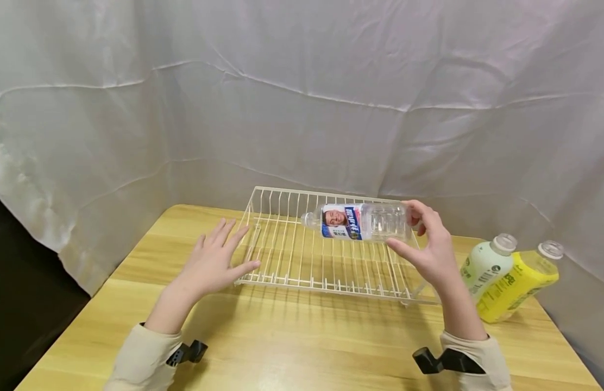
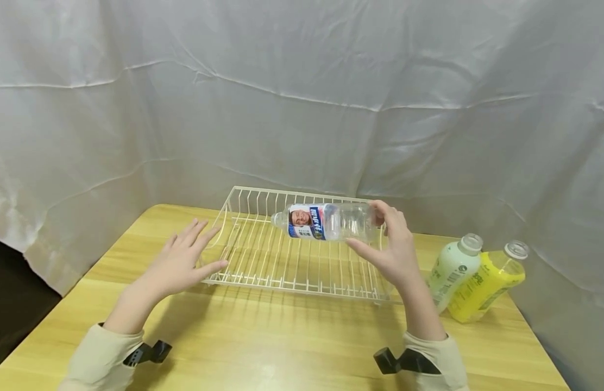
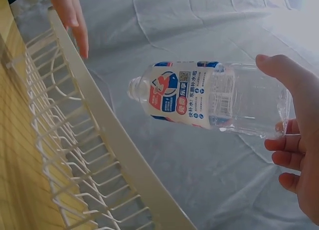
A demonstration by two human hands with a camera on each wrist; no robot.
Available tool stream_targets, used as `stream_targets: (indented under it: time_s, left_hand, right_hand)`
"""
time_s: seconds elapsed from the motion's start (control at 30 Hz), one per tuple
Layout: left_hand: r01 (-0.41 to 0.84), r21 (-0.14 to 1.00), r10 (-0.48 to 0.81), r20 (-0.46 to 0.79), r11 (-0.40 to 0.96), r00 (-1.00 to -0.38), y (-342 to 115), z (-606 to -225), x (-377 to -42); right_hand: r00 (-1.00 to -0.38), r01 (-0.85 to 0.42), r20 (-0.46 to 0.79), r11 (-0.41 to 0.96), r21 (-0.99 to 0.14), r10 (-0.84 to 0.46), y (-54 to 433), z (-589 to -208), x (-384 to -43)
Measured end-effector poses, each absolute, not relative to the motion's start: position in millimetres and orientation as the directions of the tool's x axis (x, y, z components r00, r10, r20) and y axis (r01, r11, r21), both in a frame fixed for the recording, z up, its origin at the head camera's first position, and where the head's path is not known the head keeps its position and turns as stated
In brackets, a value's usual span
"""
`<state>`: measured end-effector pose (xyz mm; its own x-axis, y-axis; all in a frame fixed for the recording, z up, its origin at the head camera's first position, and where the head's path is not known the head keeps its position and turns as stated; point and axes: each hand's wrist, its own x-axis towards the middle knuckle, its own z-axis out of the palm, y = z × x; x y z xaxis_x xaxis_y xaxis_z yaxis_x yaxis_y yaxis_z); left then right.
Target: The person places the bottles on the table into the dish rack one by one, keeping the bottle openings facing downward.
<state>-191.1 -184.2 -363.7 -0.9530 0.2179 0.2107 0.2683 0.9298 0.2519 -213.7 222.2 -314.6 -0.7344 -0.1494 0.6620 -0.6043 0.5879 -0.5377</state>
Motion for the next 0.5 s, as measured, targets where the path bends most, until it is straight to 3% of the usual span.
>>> stream_targets:
  time_s: [0.27,0.5]
  left_hand:
    - [0.21,0.349,0.199,0.067,0.913,-0.978,-179.8,-370.4,-190.1]
    - [0.227,0.344,0.207,0.093,0.911,-0.974,-178.3,-372.7,-190.6]
  right_hand:
    - [-0.753,-0.592,0.625,0.623,-0.511,-0.203,203.5,-315.5,-222.3]
    - [-0.76,-0.594,0.594,0.65,-0.474,-0.262,181.0,-304.8,-232.5]
